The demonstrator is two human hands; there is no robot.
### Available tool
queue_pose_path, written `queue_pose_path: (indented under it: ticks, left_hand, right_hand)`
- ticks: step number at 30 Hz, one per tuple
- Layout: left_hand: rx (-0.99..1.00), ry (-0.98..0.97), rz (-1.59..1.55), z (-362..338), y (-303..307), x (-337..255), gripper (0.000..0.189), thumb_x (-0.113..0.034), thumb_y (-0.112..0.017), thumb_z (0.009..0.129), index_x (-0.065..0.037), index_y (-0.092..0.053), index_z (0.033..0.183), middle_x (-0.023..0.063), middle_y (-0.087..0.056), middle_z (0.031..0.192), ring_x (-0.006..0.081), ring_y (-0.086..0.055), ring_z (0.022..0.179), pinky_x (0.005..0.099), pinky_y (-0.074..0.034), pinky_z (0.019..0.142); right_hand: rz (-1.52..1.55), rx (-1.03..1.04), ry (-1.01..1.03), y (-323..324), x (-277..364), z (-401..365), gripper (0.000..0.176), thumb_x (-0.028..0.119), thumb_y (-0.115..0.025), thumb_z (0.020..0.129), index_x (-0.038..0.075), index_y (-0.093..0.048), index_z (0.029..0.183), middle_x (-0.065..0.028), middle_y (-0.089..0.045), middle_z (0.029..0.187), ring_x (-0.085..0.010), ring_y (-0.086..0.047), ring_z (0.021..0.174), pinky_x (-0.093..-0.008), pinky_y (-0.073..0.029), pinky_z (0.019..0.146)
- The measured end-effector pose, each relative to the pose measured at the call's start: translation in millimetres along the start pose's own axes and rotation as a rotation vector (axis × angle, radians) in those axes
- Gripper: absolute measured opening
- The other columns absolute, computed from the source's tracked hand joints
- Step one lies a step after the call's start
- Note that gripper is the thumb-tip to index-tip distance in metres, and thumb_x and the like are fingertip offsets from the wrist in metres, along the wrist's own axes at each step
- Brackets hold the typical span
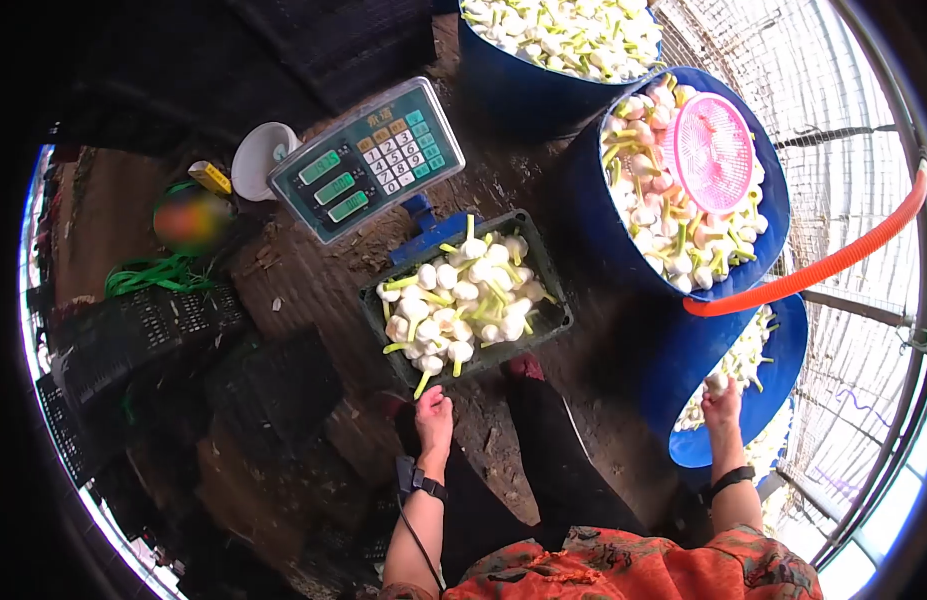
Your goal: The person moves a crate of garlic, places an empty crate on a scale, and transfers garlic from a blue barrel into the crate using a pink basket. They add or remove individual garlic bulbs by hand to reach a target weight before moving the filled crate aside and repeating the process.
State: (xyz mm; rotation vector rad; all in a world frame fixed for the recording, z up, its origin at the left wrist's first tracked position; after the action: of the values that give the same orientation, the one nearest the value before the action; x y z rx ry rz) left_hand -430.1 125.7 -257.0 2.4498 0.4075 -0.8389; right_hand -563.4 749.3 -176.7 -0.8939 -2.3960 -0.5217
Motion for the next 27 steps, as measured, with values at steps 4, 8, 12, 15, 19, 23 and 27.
queue_pose_path:
  ticks: [4,8,12,15,19,23,27]
  left_hand:
    - [-0.154,-0.156,0.271,47.3,30.0,9.4,0.035,-0.010,-0.064,0.077,-0.006,-0.058,0.112,0.0126,-0.057,0.102,0.0262,-0.057,0.094,0.0367,-0.046,0.086]
    - [-0.221,-0.151,0.388,81.3,61.0,-14.3,0.045,-0.013,-0.067,0.076,-0.009,-0.052,0.118,0.0122,-0.049,0.109,0.0265,-0.054,0.096,0.0401,-0.045,0.084]
    - [-0.208,-0.134,0.380,129.4,78.2,0.6,0.055,-0.019,-0.064,0.080,-0.008,-0.042,0.130,0.0184,-0.043,0.125,0.0327,-0.045,0.116,0.0418,-0.038,0.097]
    - [-0.039,0.036,0.115,153.5,68.4,12.4,0.060,-0.034,-0.058,0.088,-0.001,-0.038,0.133,0.0164,-0.037,0.137,0.0264,-0.039,0.124,0.0361,-0.033,0.102]
    - [0.150,0.184,-0.307,179.6,28.1,43.3,0.075,-0.051,-0.048,0.090,0.004,-0.031,0.138,0.0174,-0.031,0.145,0.0250,-0.028,0.134,0.0344,-0.025,0.108]
    - [-0.236,0.178,-0.056,211.0,0.1,110.4,0.073,-0.050,-0.044,0.092,0.007,-0.032,0.136,0.0269,-0.036,0.139,0.0357,-0.035,0.131,0.0390,-0.027,0.108]
    - [-0.270,0.252,-0.164,192.1,18.6,55.3,0.065,-0.041,-0.055,0.088,0.006,-0.040,0.131,0.0254,-0.041,0.135,0.0356,-0.039,0.126,0.0385,-0.032,0.104]
  right_hand:
    - [-0.037,-0.224,0.181,54.7,25.8,21.4,0.030,0.044,-0.055,0.087,0.016,-0.055,0.096,-0.0034,-0.059,0.072,-0.0169,-0.054,0.052,-0.0251,-0.039,0.041]
    - [0.002,-0.333,0.222,69.4,38.0,9.8,0.031,0.036,-0.056,0.087,0.011,-0.055,0.105,-0.0076,-0.058,0.089,-0.0245,-0.059,0.078,-0.0353,-0.045,0.058]
    - [-0.225,-0.328,-0.029,85.5,-12.8,47.6,0.048,0.046,-0.062,0.084,0.014,-0.048,0.116,-0.0055,-0.056,0.075,-0.0219,-0.056,0.060,-0.0340,-0.045,0.052]
    - [-0.960,0.090,0.209,-156.1,-65.4,-72.0,0.023,0.030,-0.064,0.086,0.009,-0.058,0.079,0.0005,-0.052,0.058,-0.0109,-0.049,0.044,-0.0249,-0.038,0.038]
    - [-1.139,0.246,0.869,-319.8,-121.8,-3.2,0.035,0.029,-0.062,0.087,-0.002,-0.060,0.102,-0.0129,-0.066,0.087,-0.0202,-0.062,0.081,-0.0314,-0.049,0.074]
    - [-1.266,0.390,0.561,-424.1,-186.9,65.6,0.049,0.035,-0.060,0.087,-0.003,-0.054,0.118,-0.0105,-0.062,0.108,-0.0178,-0.056,0.096,-0.0310,-0.044,0.084]
    - [-1.201,0.342,0.758,-424.7,-185.8,95.7,0.021,0.019,-0.063,0.082,0.002,-0.064,0.094,-0.0028,-0.062,0.071,-0.0116,-0.054,0.061,-0.0298,-0.044,0.057]
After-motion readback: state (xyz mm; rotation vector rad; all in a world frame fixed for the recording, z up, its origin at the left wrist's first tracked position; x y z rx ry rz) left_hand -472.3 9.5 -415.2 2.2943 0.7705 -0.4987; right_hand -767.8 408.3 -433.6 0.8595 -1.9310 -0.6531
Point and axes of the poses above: each hand's wrist, its own z-axis towards the middle knuckle, its own y-axis out of the back of the hand, x = y × z, the point moved 7 cm from there along z, towards the middle knuckle
